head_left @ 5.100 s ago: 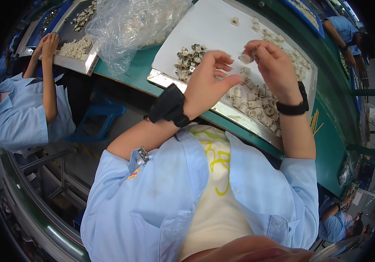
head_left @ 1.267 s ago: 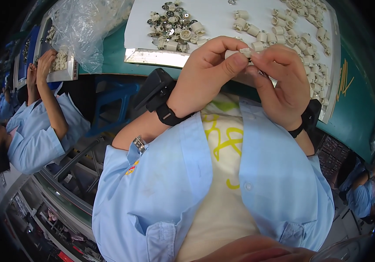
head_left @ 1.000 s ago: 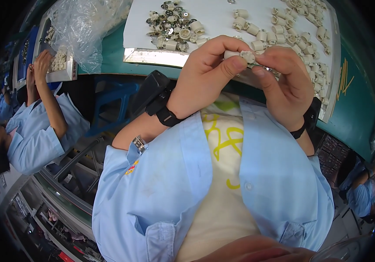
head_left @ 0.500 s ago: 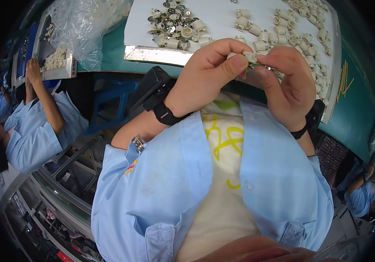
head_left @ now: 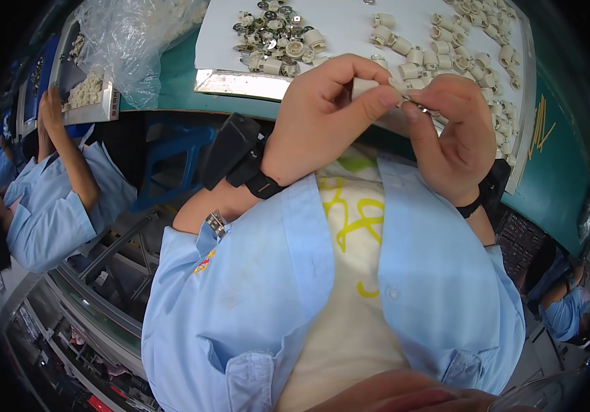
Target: Assembling small electronic components by inserting metal pins into plastic housings.
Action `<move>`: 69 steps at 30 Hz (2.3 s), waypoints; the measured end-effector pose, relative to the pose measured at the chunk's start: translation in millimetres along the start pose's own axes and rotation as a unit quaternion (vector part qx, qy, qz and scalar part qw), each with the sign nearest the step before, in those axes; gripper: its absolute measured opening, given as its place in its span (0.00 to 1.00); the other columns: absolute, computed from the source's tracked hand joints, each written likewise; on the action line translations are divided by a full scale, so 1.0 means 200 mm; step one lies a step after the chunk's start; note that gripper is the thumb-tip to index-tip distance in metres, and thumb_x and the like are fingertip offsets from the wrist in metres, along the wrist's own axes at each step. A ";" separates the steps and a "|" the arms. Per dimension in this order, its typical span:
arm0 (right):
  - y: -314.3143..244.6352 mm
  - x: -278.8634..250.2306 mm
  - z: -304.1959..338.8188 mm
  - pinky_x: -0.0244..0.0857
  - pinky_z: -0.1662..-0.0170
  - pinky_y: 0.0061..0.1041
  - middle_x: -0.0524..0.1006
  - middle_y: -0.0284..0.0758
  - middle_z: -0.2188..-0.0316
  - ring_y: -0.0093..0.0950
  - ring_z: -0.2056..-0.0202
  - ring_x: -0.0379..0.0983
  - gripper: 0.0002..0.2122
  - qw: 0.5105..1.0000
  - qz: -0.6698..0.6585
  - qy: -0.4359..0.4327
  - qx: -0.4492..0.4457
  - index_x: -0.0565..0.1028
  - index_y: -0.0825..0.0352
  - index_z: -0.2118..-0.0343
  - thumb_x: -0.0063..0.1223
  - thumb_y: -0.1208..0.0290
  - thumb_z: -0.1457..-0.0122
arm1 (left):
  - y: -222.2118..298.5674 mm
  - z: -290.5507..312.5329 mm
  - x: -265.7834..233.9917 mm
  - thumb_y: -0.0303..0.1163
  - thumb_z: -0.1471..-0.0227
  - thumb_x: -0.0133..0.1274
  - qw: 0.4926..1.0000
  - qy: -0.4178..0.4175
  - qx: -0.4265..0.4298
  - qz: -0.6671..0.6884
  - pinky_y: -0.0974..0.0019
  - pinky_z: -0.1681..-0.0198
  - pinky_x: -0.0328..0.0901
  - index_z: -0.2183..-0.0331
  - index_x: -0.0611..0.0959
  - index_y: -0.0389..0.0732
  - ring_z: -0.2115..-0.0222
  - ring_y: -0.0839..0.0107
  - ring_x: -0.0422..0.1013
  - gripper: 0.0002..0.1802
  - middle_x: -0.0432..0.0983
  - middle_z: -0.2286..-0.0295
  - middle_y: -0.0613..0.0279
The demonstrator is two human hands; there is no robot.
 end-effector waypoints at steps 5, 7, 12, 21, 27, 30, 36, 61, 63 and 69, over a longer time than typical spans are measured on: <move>-0.01 0.00 -0.05 0.62 0.70 0.21 0.72 0.35 0.75 0.28 0.73 0.68 0.10 0.996 -0.052 -0.040 0.054 0.75 0.68 0.70 0.57 0.81 0.58 | 0.03 0.01 -0.01 0.32 0.53 0.55 0.996 -0.006 0.041 -0.075 0.83 0.80 0.55 0.68 0.76 0.37 0.82 0.89 0.59 0.11 0.70 0.78 0.73; 0.00 0.01 -0.06 0.63 0.70 0.21 0.73 0.34 0.74 0.27 0.73 0.68 0.09 0.987 -0.103 -0.100 0.077 0.75 0.67 0.69 0.56 0.81 0.57 | 0.03 0.01 0.00 0.32 0.54 0.55 0.996 -0.007 0.050 -0.076 0.83 0.80 0.55 0.68 0.76 0.37 0.82 0.89 0.58 0.11 0.70 0.78 0.74; 0.00 0.00 -0.04 0.59 0.61 0.22 0.71 0.37 0.69 0.26 0.66 0.66 0.08 0.974 -0.100 -0.163 0.124 0.73 0.71 0.67 0.52 0.82 0.53 | 0.01 0.02 0.00 0.33 0.54 0.55 0.999 -0.012 -0.001 -0.033 0.83 0.80 0.54 0.69 0.77 0.37 0.83 0.89 0.57 0.11 0.69 0.79 0.74; -0.01 -0.02 -0.06 0.62 0.68 0.22 0.72 0.33 0.78 0.30 0.72 0.68 0.09 0.996 -0.013 -0.080 0.041 0.75 0.66 0.70 0.56 0.80 0.58 | 0.04 0.01 -0.01 0.27 0.49 0.49 0.992 -0.049 -0.091 -0.067 0.81 0.67 0.62 0.65 0.74 0.35 0.71 0.83 0.65 0.08 0.71 0.72 0.69; -0.03 -0.02 -0.07 0.60 0.66 0.19 0.71 0.33 0.76 0.28 0.72 0.67 0.07 0.993 0.043 -0.102 -0.034 0.74 0.69 0.70 0.55 0.80 0.55 | 0.00 0.02 0.02 0.28 0.50 0.50 0.994 -0.054 -0.094 -0.030 0.82 0.70 0.60 0.66 0.74 0.36 0.74 0.84 0.63 0.08 0.69 0.74 0.71; 0.02 0.00 -0.03 0.60 0.66 0.18 0.71 0.33 0.74 0.24 0.71 0.66 0.05 0.982 -0.142 -0.047 0.120 0.74 0.70 0.70 0.53 0.80 0.52 | 0.00 0.02 0.02 0.35 0.54 0.56 0.999 -0.011 -0.019 -0.024 0.81 0.82 0.51 0.70 0.78 0.39 0.84 0.89 0.54 0.10 0.65 0.83 0.76; 0.06 0.05 0.02 0.58 0.64 0.16 0.71 0.33 0.71 0.19 0.68 0.65 0.04 0.917 -0.315 0.003 0.245 0.72 0.73 0.69 0.50 0.79 0.48 | 0.03 0.02 0.01 0.32 0.55 0.56 0.995 -0.027 -0.017 -0.097 0.81 0.78 0.54 0.69 0.77 0.38 0.81 0.87 0.58 0.10 0.67 0.79 0.73; 0.05 -0.01 -0.03 0.60 0.66 0.18 0.71 0.35 0.70 0.25 0.69 0.66 0.08 0.980 -0.084 -0.144 0.105 0.74 0.69 0.67 0.52 0.79 0.52 | 0.13 0.00 0.00 0.27 0.59 0.56 0.899 -0.075 0.197 -0.384 0.69 0.73 0.58 0.69 0.76 0.39 0.77 0.65 0.65 0.10 0.69 0.78 0.62; 0.04 -0.01 -0.04 0.60 0.65 0.18 0.71 0.35 0.70 0.25 0.68 0.66 0.08 0.983 -0.082 -0.143 0.087 0.73 0.69 0.67 0.52 0.79 0.52 | 0.12 0.00 0.00 0.28 0.59 0.56 0.905 -0.080 0.187 -0.373 0.70 0.73 0.58 0.69 0.76 0.39 0.76 0.66 0.65 0.10 0.69 0.78 0.62; 0.07 -0.04 -0.02 0.60 0.64 0.20 0.71 0.36 0.69 0.26 0.68 0.66 0.09 0.974 -0.167 -0.064 0.142 0.72 0.69 0.66 0.52 0.79 0.52 | 0.07 -0.01 0.01 0.35 0.51 0.51 0.973 -0.060 0.127 -0.183 0.75 0.68 0.60 0.64 0.73 0.38 0.71 0.74 0.67 0.13 0.71 0.72 0.64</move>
Point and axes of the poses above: each hand's wrist, its own z-axis away from the middle knuckle, its own x-axis out of the palm, y = z × x, the point moved 4 cm from there along -z, towards the middle knuckle
